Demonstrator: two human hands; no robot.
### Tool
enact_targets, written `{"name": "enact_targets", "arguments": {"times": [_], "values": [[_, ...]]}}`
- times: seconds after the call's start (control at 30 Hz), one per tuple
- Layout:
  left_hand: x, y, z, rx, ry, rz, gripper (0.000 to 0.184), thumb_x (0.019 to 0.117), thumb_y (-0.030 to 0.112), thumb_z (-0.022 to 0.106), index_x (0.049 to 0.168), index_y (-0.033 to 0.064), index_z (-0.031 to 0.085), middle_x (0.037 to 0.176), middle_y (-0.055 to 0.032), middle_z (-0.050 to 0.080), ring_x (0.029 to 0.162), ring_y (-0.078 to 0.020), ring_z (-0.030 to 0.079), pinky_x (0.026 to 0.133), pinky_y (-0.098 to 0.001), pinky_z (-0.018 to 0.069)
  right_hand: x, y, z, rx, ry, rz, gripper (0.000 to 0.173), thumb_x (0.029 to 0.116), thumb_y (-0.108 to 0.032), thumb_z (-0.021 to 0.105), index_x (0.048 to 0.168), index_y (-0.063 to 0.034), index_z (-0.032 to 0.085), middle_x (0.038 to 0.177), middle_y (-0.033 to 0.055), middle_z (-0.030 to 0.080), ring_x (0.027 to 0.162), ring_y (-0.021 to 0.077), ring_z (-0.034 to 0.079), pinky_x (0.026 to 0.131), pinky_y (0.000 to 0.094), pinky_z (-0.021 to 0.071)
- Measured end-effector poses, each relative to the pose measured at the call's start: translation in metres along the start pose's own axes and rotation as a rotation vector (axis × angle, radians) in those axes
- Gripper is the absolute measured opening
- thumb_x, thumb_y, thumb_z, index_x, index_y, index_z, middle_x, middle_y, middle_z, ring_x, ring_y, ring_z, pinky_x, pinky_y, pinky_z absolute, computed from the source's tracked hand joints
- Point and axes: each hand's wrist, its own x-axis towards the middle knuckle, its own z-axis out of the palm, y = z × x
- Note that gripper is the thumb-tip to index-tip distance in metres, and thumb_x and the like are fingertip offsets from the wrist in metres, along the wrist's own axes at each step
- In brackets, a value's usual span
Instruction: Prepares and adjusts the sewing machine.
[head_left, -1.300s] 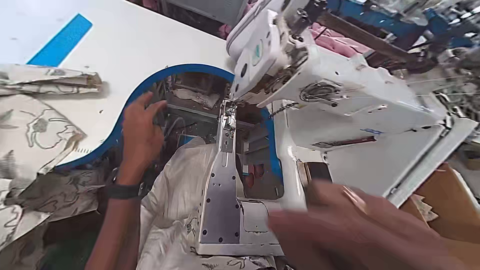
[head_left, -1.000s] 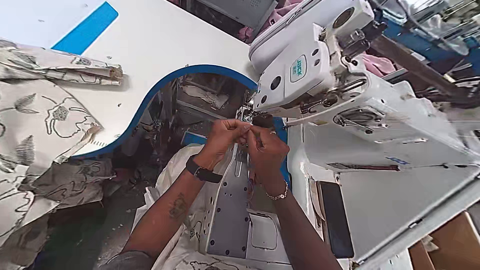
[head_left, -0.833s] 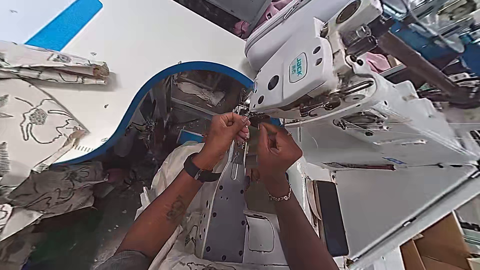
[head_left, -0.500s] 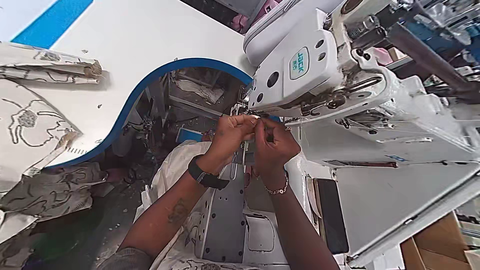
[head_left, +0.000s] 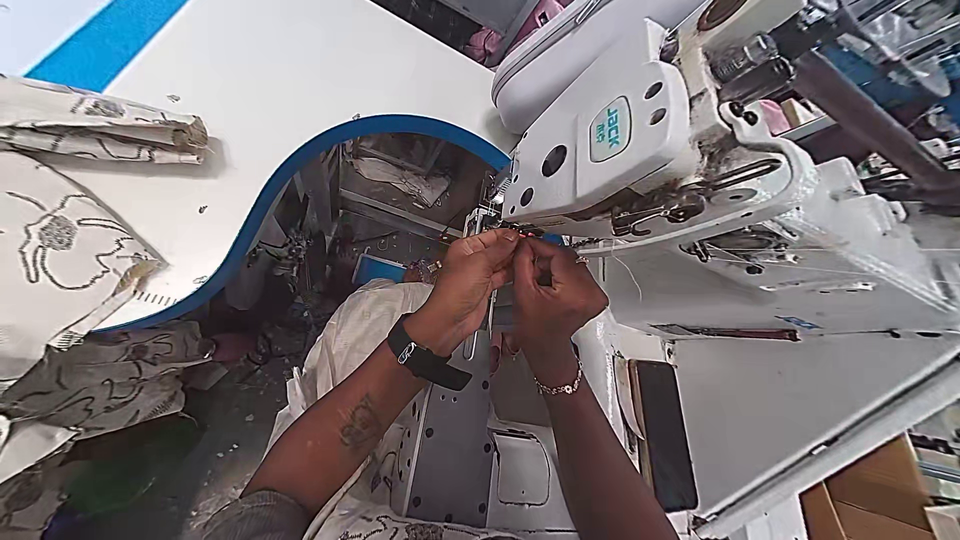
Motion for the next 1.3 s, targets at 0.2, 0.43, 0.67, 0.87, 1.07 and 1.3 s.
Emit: {"name": "enact_targets", "arguments": {"times": [0.2,0.43,0.67,0.87,1.07,1.3], "values": [[0.000,-0.003,0.003,-0.081,0.044,0.003,0.018,0.1069,0.007,0.048,0.107,0.0010,0.065,0.091,-0.0051,0.068,0.082,-0.0109,0.068,0.081,-0.0270,0.0579,0.000,-0.003,0.000,-0.026,-0.017,0.013,0.013,0.0891,-0.011,0.072,0.084,-0.0005,0.077,0.059,0.0064,0.063,0.048,0.0099,0.053,0.049,0.0247,0.0405],[0.000,0.001,0.013,0.042,0.158,0.018,0.008,0.0997,0.001,0.060,0.102,-0.0040,0.066,0.085,-0.0053,0.066,0.075,-0.0086,0.062,0.073,-0.0246,0.0541,0.003,-0.008,-0.008,0.049,-0.145,0.106,0.022,0.0944,-0.011,0.066,0.090,0.0093,0.074,0.069,0.0207,0.066,0.057,0.0198,0.060,0.060,0.0317,0.0486],[0.017,0.002,0.001,0.231,0.092,0.172,0.008,0.0966,-0.007,0.061,0.101,-0.0134,0.064,0.077,-0.0083,0.063,0.061,-0.0032,0.052,0.058,-0.0192,0.0464,0.001,-0.008,-0.022,0.003,-0.360,0.100,0.034,0.1008,-0.017,0.062,0.114,0.0135,0.069,0.102,0.0349,0.068,0.094,0.0414,0.068,0.087,0.0473,0.0517],[-0.005,0.030,-0.043,0.751,-0.146,0.247,0.012,0.0947,-0.008,0.056,0.095,-0.0117,0.067,0.077,-0.0089,0.063,0.069,-0.0080,0.055,0.066,-0.0271,0.0470,-0.022,-0.045,-0.028,0.004,-0.297,-0.375,0.027,0.0988,0.002,0.047,0.117,0.0046,0.067,0.116,0.0253,0.071,0.117,0.0370,0.066,0.111,0.0484,0.0386],[-0.023,0.043,-0.076,0.851,-0.096,0.122,0.009,0.0959,-0.002,0.063,0.095,-0.0098,0.067,0.078,-0.0063,0.062,0.069,-0.0050,0.054,0.067,-0.0226,0.0471,-0.022,-0.048,-0.014,0.100,-0.601,-0.112,0.033,0.0991,-0.013,0.049,0.110,0.0091,0.072,0.085,0.0296,0.069,0.066,0.0435,0.066,0.055,0.0536,0.0481],[0.009,0.036,-0.066,0.794,-0.156,0.000,0.012,0.0980,0.001,0.061,0.087,0.0004,0.067,0.066,0.0024,0.057,0.052,0.0010,0.045,0.048,-0.0136,0.0355,-0.021,-0.020,-0.010,0.085,-0.376,-0.006,0.018,0.0952,-0.014,0.065,0.091,-0.0032,0.078,0.070,0.0115,0.066,0.058,0.0213,0.061,0.053,0.0321,0.0470]]}}
